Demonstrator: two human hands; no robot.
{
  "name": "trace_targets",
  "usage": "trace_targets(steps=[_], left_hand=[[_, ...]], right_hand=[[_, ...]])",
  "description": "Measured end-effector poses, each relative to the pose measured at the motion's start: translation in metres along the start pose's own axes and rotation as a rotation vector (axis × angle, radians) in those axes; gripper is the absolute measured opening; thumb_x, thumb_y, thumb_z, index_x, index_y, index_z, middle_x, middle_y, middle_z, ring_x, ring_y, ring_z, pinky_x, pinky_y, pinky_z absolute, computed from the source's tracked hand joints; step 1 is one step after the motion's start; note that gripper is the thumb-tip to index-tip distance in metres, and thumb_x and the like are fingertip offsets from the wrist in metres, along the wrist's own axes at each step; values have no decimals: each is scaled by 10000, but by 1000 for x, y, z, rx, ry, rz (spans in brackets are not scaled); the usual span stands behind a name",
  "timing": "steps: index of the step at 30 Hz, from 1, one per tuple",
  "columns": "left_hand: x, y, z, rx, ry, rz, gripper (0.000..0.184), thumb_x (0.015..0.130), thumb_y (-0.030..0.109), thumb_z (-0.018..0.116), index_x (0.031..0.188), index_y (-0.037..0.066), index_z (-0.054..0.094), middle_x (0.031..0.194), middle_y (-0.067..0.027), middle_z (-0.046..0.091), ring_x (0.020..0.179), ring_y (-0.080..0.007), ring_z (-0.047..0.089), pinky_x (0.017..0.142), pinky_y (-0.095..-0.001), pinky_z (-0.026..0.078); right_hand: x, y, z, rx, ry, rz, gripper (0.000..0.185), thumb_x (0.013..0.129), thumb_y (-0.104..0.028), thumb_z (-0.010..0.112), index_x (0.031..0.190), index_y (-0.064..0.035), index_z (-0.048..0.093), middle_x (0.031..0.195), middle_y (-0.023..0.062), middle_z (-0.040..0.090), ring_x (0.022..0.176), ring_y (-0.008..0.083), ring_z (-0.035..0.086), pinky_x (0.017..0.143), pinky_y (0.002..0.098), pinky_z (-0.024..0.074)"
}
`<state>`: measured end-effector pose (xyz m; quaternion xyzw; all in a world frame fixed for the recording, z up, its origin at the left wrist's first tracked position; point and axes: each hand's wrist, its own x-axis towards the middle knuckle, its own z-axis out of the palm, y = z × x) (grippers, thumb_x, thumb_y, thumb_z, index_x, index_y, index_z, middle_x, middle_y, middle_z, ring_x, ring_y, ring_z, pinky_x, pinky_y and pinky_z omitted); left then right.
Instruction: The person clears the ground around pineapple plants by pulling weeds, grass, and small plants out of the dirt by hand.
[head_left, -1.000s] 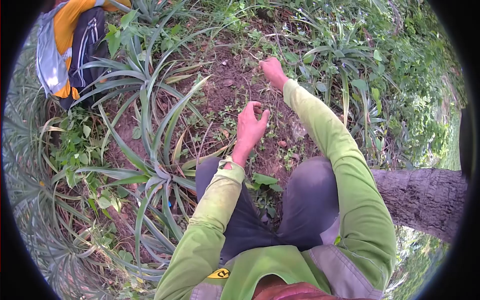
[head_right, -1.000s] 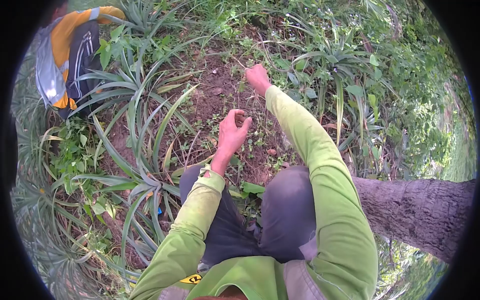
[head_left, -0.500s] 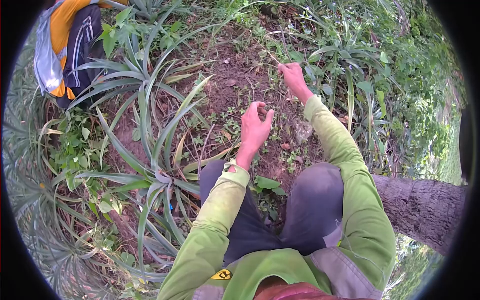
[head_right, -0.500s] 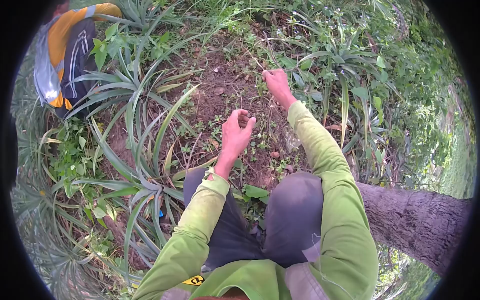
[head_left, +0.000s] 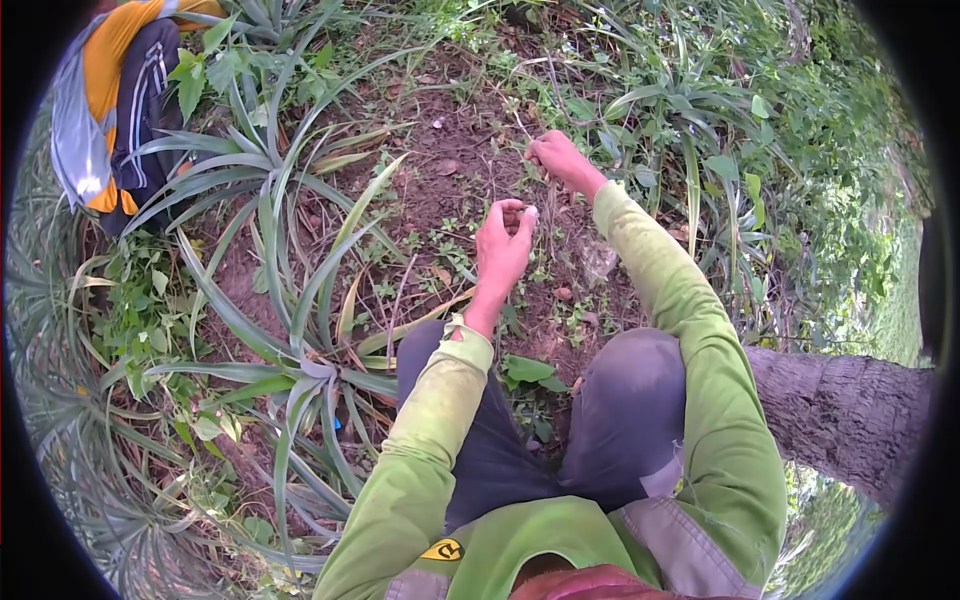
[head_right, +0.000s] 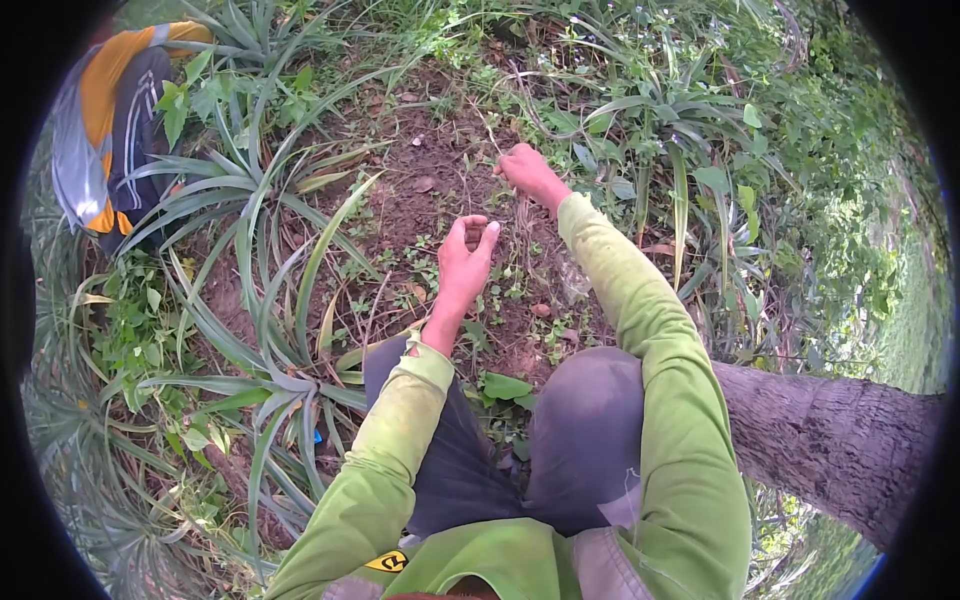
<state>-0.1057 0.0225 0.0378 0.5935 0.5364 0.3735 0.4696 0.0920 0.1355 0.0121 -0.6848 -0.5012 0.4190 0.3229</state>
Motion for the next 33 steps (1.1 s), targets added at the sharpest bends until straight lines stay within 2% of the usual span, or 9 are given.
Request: trace_targets(steps=[3, 8, 10, 12, 15, 18, 25, 29, 33], left_hand=[[-4, 1, 0, 22, -8, -15, 342, 986, 279, 748, 1184, 14, 663, 976, -98, 756, 874, -182, 722, 811, -336, 575], [-10, 6, -6, 15, 37, 39, 341, 977, 282, 752, 1167, 14, 663, 937, -98, 751, 831, -196, 722, 786, -346, 575], [-11, 3, -9, 31, 48, 61, 342, 976, 285, 753, 1162, 13, 662, 931, -101, 752, 835, -200, 725, 785, -353, 577], [-14, 6, -11, 30, 52, 61, 342, 976, 284, 753, 1163, 12, 662, 927, -100, 752, 836, -200, 725, 787, -353, 578], [-18, 14, -12, 23, 60, 63, 343, 975, 282, 754, 1165, 11, 662, 930, -102, 755, 841, -199, 728, 790, -353, 578], [-22, 16, -11, 18, 63, 73, 343, 974, 279, 754, 1165, 8, 665, 946, -108, 761, 847, -197, 730, 794, -352, 578], [-18, 10, -17, 30, 110, 56, 335, 976, 289, 755, 1156, 17, 679, 977, -114, 767, 866, -192, 728, 822, -343, 569], [-9, 5, -11, 8, 75, 51, 330, 1025, 312, 705, 1195, 32, 666, 993, -93, 748, 887, -165, 703, 769, -320, 556], [26, -18, -3, -336, 26, -170, 341, 1079, 370, 625, 1222, 61, 628, 1067, -66, 726, 886, -157, 687, 716, -314, 532]], right_hand=[[16, -5, 4, 379, -147, 133, 206, 994, -158, 601, 871, -4, 662, 701, 36, 610, 559, 143, 548, 494, 318, 420], [30, -21, 6, 645, -142, 278, 227, 1059, -260, 587, 959, -56, 583, 658, 14, 526, 506, 138, 471, 459, 317, 374], [43, -11, 8, 675, 173, 238, 288, 1025, -225, 571, 788, -61, 568, 685, 76, 585, 476, 187, 465, 432, 384, 342], [43, -8, 9, 572, 231, 190, 290, 1026, -235, 563, 829, -24, 594, 676, 101, 591, 515, 213, 509, 468, 420, 396], [21, -16, 13, 105, 314, -96, 426, 1009, -275, 534, 932, 113, 691, 849, 321, 701, 832, 457, 711, 790, 515, 530], [5, -23, 14, -55, 271, -202, 459, 1009, -281, 505, 925, 123, 707, 950, 374, 692, 929, 514, 699, 872, 531, 523], [2, -28, 14, -300, 299, -345, 462, 1045, -311, 489, 1018, 97, 705, 1103, 346, 701, 1113, 496, 657, 987, 531, 517], [2, -33, 8, -295, 220, -205, 475, 1072, -328, 463, 1075, 85, 697, 1148, 313, 713, 1160, 478, 648, 1020, 545, 503], [-3, -28, 14, -299, 263, -212, 487, 1068, -351, 471, 1022, 77, 699, 1102, 328, 707, 1100, 491, 668, 1001, 543, 502]])
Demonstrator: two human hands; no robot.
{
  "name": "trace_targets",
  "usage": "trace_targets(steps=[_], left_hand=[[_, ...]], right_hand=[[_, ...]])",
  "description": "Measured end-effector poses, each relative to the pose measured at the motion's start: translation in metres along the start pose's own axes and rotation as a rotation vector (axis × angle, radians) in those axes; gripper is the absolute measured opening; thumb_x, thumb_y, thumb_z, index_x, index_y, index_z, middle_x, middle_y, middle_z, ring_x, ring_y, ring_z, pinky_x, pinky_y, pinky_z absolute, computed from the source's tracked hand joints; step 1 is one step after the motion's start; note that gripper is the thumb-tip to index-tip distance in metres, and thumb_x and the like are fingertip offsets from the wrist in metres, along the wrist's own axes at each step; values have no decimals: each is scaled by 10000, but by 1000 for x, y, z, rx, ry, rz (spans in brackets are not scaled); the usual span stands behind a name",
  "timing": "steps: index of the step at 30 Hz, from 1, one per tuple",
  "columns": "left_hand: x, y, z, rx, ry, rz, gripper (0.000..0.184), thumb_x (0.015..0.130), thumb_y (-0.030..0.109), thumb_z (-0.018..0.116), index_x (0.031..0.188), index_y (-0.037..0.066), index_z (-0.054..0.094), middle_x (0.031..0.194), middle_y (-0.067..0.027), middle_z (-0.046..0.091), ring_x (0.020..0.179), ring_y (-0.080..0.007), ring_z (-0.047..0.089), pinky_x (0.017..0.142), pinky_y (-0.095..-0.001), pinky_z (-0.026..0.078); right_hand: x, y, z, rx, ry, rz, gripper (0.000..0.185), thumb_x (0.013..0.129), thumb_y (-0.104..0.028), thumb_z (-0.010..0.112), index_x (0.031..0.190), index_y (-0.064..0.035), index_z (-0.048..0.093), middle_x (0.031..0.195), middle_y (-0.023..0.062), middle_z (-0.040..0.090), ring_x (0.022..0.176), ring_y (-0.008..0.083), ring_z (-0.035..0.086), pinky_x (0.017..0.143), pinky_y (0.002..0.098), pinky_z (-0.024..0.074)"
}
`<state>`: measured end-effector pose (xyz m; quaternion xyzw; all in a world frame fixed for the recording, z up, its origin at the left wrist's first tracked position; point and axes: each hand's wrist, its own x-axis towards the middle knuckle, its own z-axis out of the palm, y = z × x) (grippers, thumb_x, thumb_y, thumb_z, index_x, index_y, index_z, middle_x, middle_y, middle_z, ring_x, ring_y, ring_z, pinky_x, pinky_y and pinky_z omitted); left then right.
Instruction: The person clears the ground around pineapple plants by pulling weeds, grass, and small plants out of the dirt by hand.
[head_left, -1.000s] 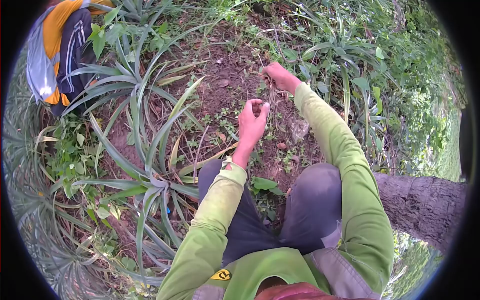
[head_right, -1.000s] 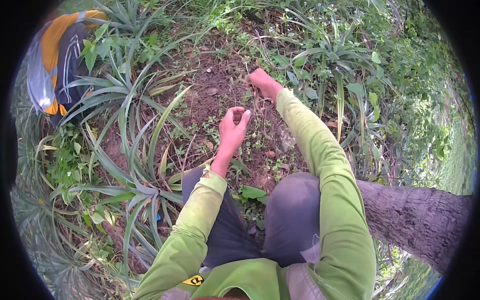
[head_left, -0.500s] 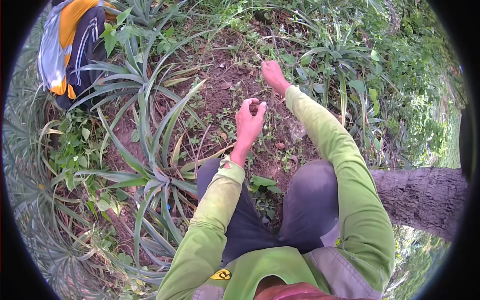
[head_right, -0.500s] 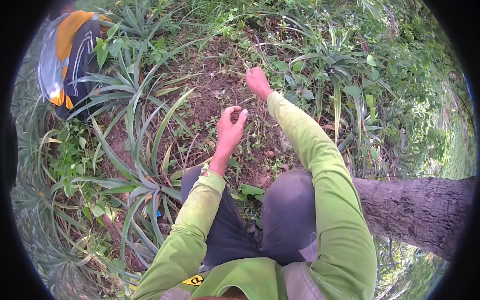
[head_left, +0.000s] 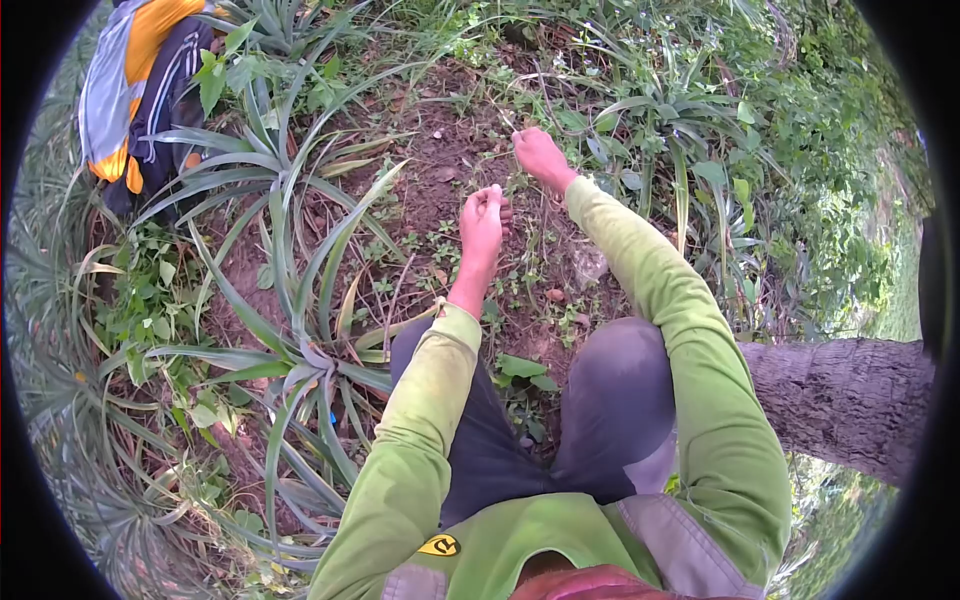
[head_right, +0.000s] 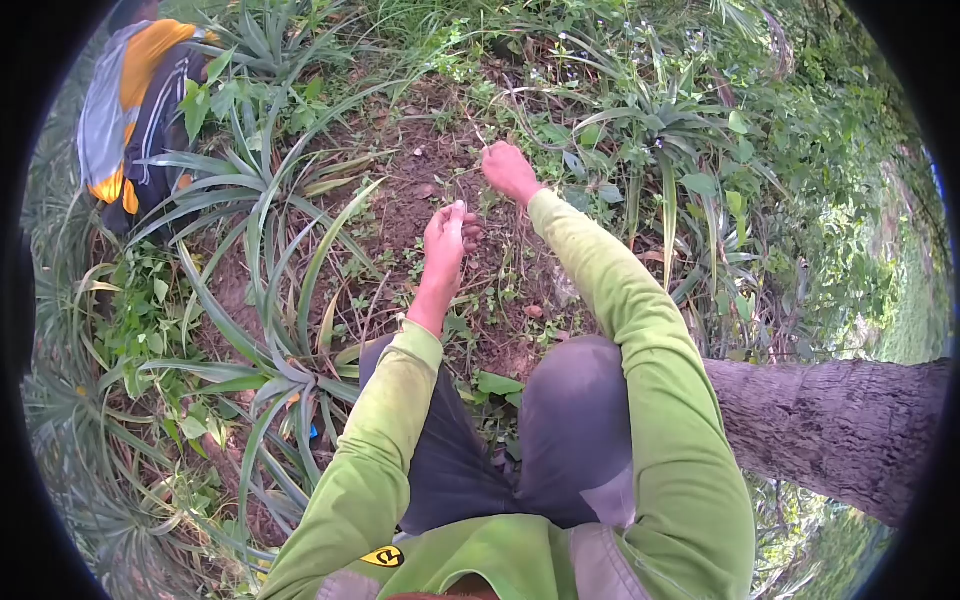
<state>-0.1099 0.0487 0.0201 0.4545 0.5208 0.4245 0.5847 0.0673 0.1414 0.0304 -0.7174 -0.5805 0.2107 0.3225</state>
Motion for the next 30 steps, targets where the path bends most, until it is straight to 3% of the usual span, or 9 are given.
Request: trace_targets(steps=[6, 8, 11, 12, 17, 24, 27, 29, 30], left_hand=[[118, 1, 19, -317, -57, -111, 411, 1095, 436, 577, 1207, 44, 621, 1081, -73, 706, 886, -173, 681, 718, -332, 536], [152, -7, 26, -413, -186, -277, 343, 1106, 360, 574, 1160, 29, 644, 1030, -87, 706, 848, -184, 677, 718, -352, 547], [181, -11, 50, -651, -157, -302, 248, 1109, 254, 572, 1094, 25, 665, 923, -79, 686, 786, -178, 657, 679, -353, 543], [194, -19, 51, -715, -140, -362, 160, 1096, 160, 583, 1057, 32, 671, 814, -52, 645, 700, -168, 621, 628, -332, 530], [192, -45, 50, -740, -146, -348, 91, 1064, 110, 615, 1052, 28, 653, 726, 1, 593, 614, -138, 569, 574, -280, 491], [74, -86, 34, -432, -121, -262, 153, 1063, 104, 605, 1127, -22, 665, 771, 1, 605, 667, -114, 569, 613, -251, 493], [31, -71, 47, -91, -360, -233, 202, 1077, 178, 596, 1153, 17, 691, 865, -44, 698, 794, -136, 684, 711, -269, 558], [2, -60, 47, 366, -464, -214, 264, 1035, 236, 654, 1152, 9, 722, 941, -116, 766, 780, -161, 726, 708, -306, 570], [-10, -59, 45, 487, -581, -232, 318, 1007, 312, 695, 1163, 37, 729, 989, -126, 787, 836, -168, 764, 740, -327, 594]], right_hand=[[-3, -1, 15, 19, -76, -26, 451, 1055, -328, 465, 1099, 47, 712, 1161, 313, 711, 1108, 476, 682, 991, 538, 529], [-4, 4, 24, 26, -96, 5, 444, 1053, -321, 461, 1111, 41, 710, 1160, 310, 712, 1106, 474, 684, 986, 541, 531], [-10, 0, 19, 39, -160, 58, 426, 1048, -301, 443, 1144, 22, 703, 1161, 306, 712, 1100, 471, 688, 976, 557, 535], [-7, 9, 26, 7, -170, -5, 420, 1047, -298, 438, 1147, 13, 702, 1165, 309, 710, 1104, 472, 687, 980, 561, 534], [-15, 31, 53, -164, -55, -326, 394, 1060, -209, 401, 1069, 52, 696, 1094, 285, 716, 1006, 479, 694, 938, 577, 537], [-139, 41, 57, 204, -153, 17, 404, 1080, -255, 419, 1014, 57, 667, 1037, 329, 695, 979, 515, 670, 894, 600, 509], [-199, 54, 11, 167, -138, 173, 441, 1097, -334, 432, 1008, 33, 659, 941, 307, 698, 941, 518, 657, 848, 602, 492], [-264, 82, -3, 149, 12, 125, 460, 1108, -364, 437, 954, 18, 643, 877, 298, 679, 865, 515, 649, 787, 593, 487], [-301, 107, -3, 254, -35, 327, 464, 1110, -365, 452, 903, 19, 611, 827, 304, 651, 810, 523, 630, 736, 581, 484]])
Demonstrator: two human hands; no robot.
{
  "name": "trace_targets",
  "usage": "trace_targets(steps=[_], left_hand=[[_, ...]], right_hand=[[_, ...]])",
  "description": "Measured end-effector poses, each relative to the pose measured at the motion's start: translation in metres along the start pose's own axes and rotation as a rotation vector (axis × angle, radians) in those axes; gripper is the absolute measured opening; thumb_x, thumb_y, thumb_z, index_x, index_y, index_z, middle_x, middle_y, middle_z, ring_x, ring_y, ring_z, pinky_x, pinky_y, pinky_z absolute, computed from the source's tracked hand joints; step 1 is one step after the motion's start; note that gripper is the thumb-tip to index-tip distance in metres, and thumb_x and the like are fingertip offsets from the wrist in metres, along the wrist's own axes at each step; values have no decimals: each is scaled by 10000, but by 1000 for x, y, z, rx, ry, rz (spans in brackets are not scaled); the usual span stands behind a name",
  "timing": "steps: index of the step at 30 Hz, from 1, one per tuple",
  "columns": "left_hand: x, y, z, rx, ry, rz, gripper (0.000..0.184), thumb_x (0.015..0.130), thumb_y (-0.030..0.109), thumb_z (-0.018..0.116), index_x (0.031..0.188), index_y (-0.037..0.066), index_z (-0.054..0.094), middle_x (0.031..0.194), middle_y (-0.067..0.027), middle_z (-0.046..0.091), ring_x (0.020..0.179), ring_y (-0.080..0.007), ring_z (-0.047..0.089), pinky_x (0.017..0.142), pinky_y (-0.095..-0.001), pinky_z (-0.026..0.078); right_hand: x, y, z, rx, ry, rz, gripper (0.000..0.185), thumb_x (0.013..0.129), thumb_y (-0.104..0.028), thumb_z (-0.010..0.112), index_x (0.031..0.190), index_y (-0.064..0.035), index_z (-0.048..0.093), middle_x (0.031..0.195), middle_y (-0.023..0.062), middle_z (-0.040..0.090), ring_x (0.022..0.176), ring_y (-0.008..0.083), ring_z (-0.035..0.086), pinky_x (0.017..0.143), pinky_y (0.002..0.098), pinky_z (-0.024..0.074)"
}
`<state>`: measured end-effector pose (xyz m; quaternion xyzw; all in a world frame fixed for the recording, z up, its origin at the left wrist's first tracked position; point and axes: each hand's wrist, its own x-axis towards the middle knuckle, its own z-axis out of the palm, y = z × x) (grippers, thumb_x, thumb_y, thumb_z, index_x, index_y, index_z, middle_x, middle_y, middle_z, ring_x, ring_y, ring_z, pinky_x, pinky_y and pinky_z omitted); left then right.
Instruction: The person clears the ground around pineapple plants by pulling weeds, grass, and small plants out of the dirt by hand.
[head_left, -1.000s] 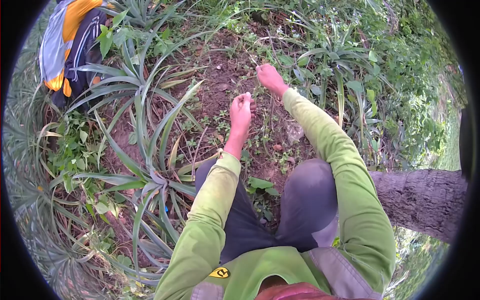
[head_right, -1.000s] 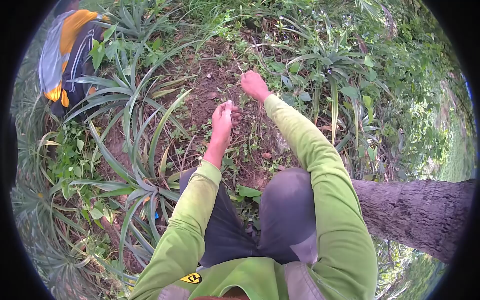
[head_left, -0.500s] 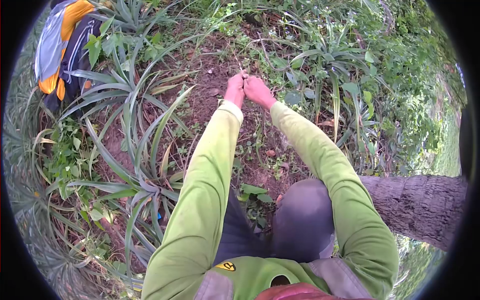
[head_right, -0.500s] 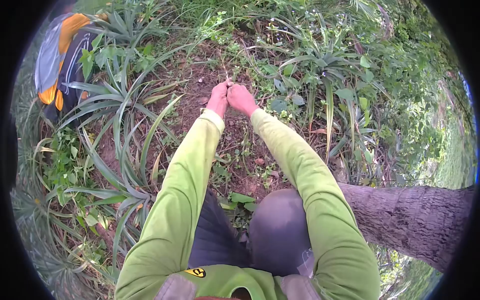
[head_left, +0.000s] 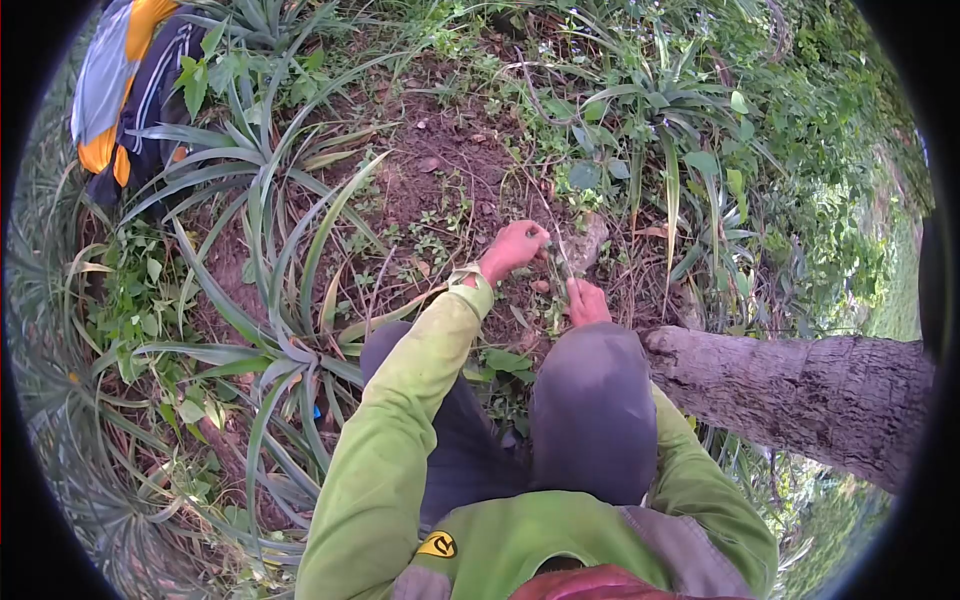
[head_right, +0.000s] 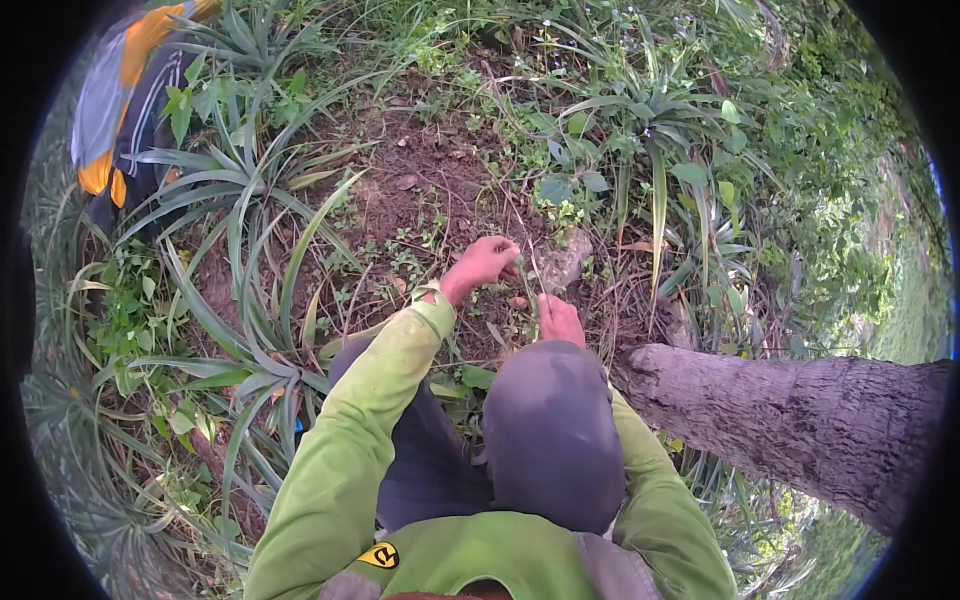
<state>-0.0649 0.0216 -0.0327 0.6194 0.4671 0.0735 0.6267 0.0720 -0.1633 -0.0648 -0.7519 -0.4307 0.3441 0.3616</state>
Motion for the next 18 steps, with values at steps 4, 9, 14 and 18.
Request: trace_targets(steps=[4, 9, 14, 18], left_hand=[[-28, 9, 9, 285, -156, 31, 435, 1004, 373, 692, 1213, -9, 692, 965, -138, 794, 859, -217, 796, 880, -390, 593], [-38, 23, 12, 447, -139, 149, 498, 1001, 411, 679, 1257, -16, 671, 988, -209, 783, 830, -253, 796, 949, -420, 568], [-45, 37, 4, 444, -176, 111, 578, 985, 449, 697, 1344, -2, 648, 1104, -203, 779, 1073, -326, 748, 966, -410, 548], [-54, 39, -2, 464, -185, 110, 563, 995, 430, 686, 1340, -12, 640, 1088, -182, 790, 1071, -318, 750, 953, -411, 548]], right_hand=[[-174, 104, -63, -217, -17, 250, 475, 1099, -381, 488, 934, 38, 640, 824, 317, 646, 818, 478, 677, 717, 542, 499], [-442, 205, -140, -546, -130, 614, 476, 1083, -391, 520, 994, 51, 673, 869, 306, 687, 851, 443, 713, 731, 502, 522], [-538, 212, -164, -720, -288, 896, 466, 1072, -388, 541, 1042, 54, 682, 915, 300, 706, 886, 425, 726, 751, 477, 534], [-505, 196, -171, -729, -311, 858, 463, 1063, -386, 558, 1080, 57, 690, 952, 296, 721, 915, 410, 737, 767, 457, 544]])
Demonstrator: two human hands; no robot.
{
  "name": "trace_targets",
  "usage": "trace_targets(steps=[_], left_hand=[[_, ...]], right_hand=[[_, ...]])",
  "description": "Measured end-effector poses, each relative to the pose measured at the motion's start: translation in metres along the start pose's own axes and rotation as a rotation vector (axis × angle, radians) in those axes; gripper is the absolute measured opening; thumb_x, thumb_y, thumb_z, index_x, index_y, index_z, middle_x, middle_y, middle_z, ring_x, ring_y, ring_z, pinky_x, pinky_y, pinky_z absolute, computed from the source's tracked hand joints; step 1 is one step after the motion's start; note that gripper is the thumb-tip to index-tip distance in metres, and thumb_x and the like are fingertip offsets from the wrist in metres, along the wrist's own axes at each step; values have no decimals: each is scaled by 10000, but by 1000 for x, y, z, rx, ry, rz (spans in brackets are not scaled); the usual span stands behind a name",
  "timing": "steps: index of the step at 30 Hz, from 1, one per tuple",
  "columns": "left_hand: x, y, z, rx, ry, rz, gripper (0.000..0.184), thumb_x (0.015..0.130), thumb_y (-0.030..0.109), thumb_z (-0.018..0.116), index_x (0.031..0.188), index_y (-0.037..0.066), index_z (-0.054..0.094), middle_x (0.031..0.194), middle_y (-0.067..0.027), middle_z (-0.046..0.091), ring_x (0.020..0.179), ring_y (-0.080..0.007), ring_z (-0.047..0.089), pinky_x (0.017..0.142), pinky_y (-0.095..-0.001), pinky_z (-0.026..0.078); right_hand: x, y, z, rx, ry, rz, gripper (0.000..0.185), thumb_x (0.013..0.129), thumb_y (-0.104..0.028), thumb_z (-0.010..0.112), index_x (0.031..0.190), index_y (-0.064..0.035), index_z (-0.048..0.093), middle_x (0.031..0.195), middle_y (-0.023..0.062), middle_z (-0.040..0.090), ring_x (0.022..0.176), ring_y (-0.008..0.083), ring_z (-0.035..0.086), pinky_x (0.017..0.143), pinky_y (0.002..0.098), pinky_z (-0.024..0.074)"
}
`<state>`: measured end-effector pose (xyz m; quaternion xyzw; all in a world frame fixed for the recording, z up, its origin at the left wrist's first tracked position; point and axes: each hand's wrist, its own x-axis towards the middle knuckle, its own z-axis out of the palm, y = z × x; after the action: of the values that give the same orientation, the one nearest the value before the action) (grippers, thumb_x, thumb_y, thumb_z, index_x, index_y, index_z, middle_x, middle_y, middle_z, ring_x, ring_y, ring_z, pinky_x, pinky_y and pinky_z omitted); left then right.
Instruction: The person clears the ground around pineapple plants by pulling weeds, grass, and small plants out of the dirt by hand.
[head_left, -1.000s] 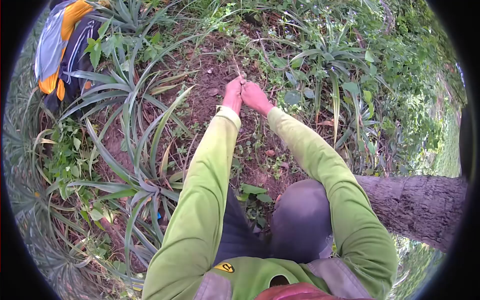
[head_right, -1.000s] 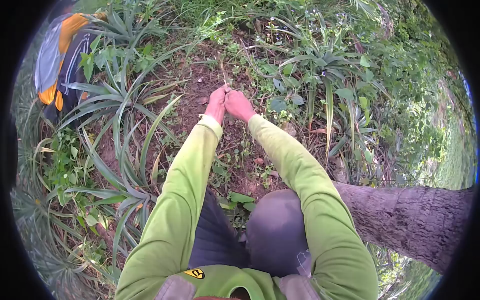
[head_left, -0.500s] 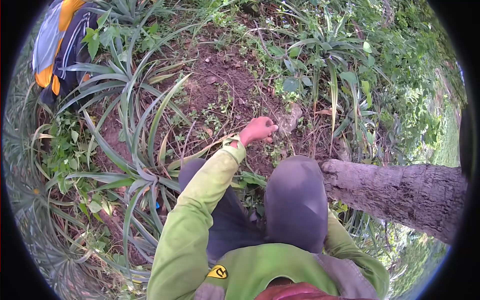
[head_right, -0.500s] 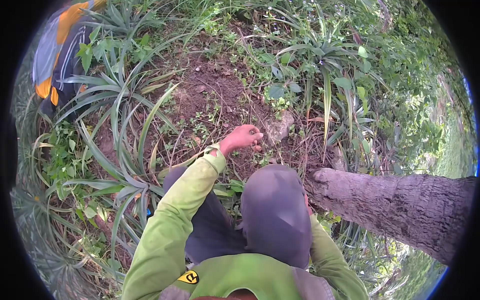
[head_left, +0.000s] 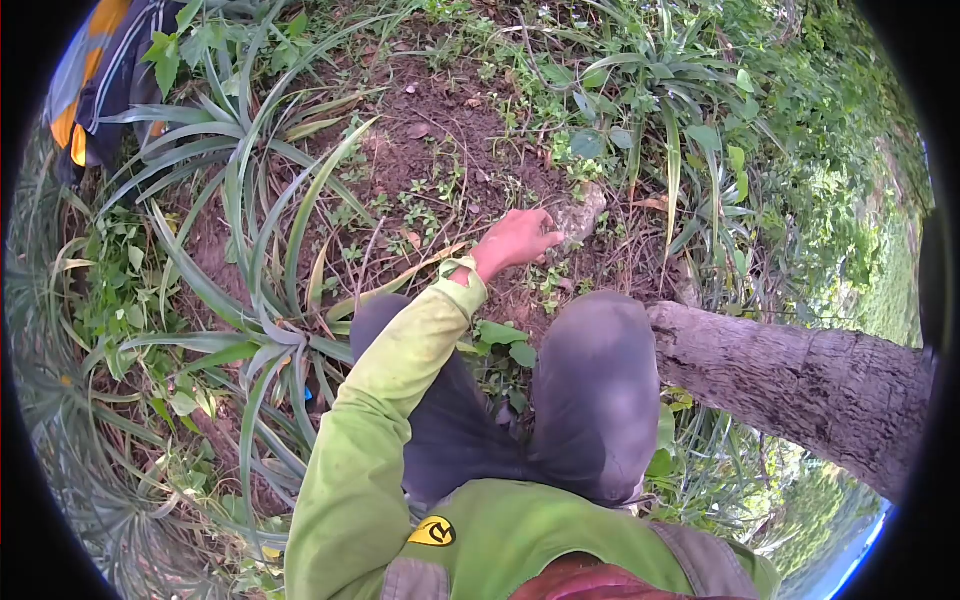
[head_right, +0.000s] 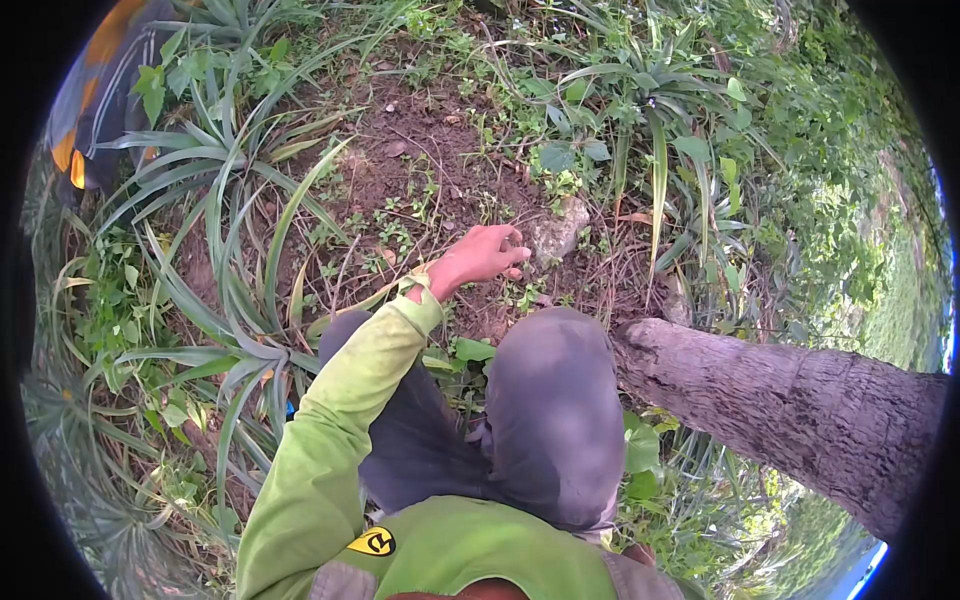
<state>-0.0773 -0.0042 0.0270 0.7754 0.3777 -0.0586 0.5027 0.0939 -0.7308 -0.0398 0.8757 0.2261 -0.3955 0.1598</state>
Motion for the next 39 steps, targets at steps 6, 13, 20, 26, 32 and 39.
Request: trace_targets(steps=[6, 13, 20, 26, 32, 39], left_hand=[[-20, 2, -9, 131, 89, 26, 545, 988, 455, 666, 1323, 25, 668, 1118, -196, 768, 1110, -356, 725, 986, -443, 541], [-31, -3, -8, 152, 180, 68, 544, 988, 466, 666, 1318, 34, 674, 1146, -224, 748, 1131, -383, 705, 1003, -473, 532], [-58, 6, -23, 155, 453, 86, 485, 985, 419, 692, 1270, 26, 699, 1142, -236, 737, 1119, -402, 700, 991, -497, 544], [-98, 13, -56, 275, 494, -142, 479, 984, 435, 689, 1151, -14, 697, 1100, -217, 739, 1121, -413, 698, 1060, -550, 512], [-110, 35, -40, 359, 684, 11, 453, 929, 425, 747, 1088, 3, 709, 1048, -212, 736, 1078, -413, 700, 991, -518, 538], [-104, 47, -34, 213, 586, 30, 453, 944, 420, 727, 1094, -6, 695, 1097, -198, 716, 1118, -388, 683, 978, -526, 524]], right_hand=[[23, -170, -156, 290, 163, -425, 449, 1032, -360, 613, 1181, 55, 697, 1040, 247, 762, 970, 340, 754, 824, 403, 558], [84, -423, -297, 640, 111, -926, 505, 1027, -348, 649, 1306, 73, 667, 1117, 169, 758, 1010, 214, 698, 918, 364, 546], [120, -643, -391, -248, 413, -1496, 439, 964, -295, 684, 1262, 26, 659, 1095, 218, 732, 1078, 387, 697, 989, 458, 536], [179, -753, -323, -350, 462, -1773, 614, 924, -253, 706, 1467, -39, 515, 1385, 193, 621, 1322, 354, 578, 1124, 422, 467], [198, -767, -177, 602, 41, -1751, 575, 888, -206, 760, 1416, -78, 574, 1501, 213, 546, 1300, 365, 588, 1081, 428, 499], [173, -739, -192, 19, 263, -1562, 296, 847, -180, 832, 1103, -41, 788, 977, 181, 781, 938, 332, 758, 879, 404, 589]])
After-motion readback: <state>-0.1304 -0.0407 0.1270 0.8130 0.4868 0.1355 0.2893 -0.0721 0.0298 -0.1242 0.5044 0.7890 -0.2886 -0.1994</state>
